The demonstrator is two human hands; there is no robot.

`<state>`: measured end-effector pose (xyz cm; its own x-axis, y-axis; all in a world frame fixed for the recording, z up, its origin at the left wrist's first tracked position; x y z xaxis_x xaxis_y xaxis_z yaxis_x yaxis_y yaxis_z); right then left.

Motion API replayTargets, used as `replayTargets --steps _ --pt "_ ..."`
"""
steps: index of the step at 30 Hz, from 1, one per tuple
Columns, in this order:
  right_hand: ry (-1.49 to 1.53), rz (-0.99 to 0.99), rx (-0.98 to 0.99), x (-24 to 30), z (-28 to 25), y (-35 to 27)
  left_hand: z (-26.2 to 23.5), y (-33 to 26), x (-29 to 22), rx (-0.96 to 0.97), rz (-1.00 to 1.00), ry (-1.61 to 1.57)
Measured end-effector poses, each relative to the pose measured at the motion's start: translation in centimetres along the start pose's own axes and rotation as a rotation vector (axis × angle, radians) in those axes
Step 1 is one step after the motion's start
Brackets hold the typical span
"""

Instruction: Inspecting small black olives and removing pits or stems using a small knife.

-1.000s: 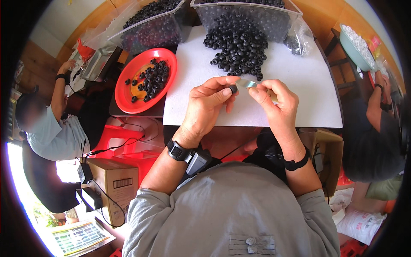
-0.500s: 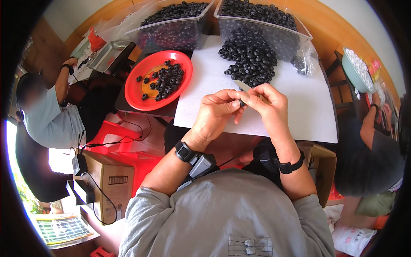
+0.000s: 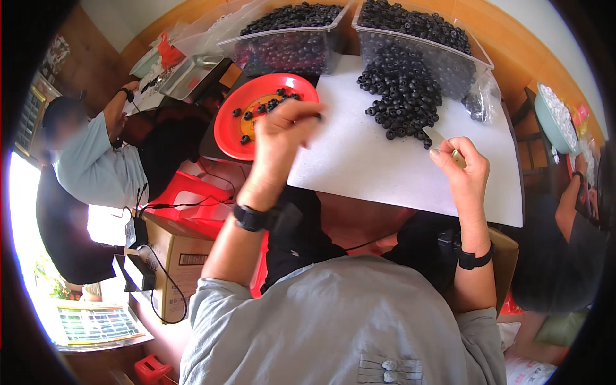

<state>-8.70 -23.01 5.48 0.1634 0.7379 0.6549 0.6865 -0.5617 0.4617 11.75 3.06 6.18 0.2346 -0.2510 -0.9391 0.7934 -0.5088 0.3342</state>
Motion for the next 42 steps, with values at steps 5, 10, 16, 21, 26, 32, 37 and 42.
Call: replayTargets --steps 5,10,16,21,26,32,37,42 --pt "0.083 0.08 -0.015 -1.6 0.9 -0.5 -2.3 1.8 -1.3 -0.052 0.292 0.847" --pt "0.023 0.052 -0.041 -0.9 0.8 -0.6 4.5 1.7 0.3 0.197 0.241 0.526" --pt "-0.043 0.051 -0.037 -1.5 0.8 -1.0 12.4 2.8 3.0 0.414 0.324 0.63" --pt "-0.108 -0.062 -0.097 -0.4 0.3 -1.4 13.4 3.3 3.9 0.41 0.355 0.824" --pt "-0.123 -0.101 -0.116 -0.1 0.1 -1.5 11.7 1.8 2.1 0.514 0.429 0.726" --pt "-0.348 -0.282 -0.206 0.7 0.8 -1.8 9.9 1.4 1.9 0.339 0.224 0.498" --pt "-0.627 -0.462 -0.223 1.7 1.9 -2.6 10.5 1.0 3.3 0.244 0.28 0.756" --pt "-0.625 -0.528 -0.173 2.2 1.4 -4.0 10.3 0.5 3.0 0.216 0.426 0.833"
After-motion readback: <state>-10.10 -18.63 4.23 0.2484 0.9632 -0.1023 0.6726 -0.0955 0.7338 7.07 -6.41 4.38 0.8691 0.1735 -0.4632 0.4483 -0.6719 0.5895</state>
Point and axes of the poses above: each hand's wrist, its own y-axis towards the middle knuckle, its own z-axis out of the palm, x = y × z, the point moved 7 cm from there along y, towards the middle knuckle, and after that the axes turned 13 degrees about -y, right-handed, at the moved point
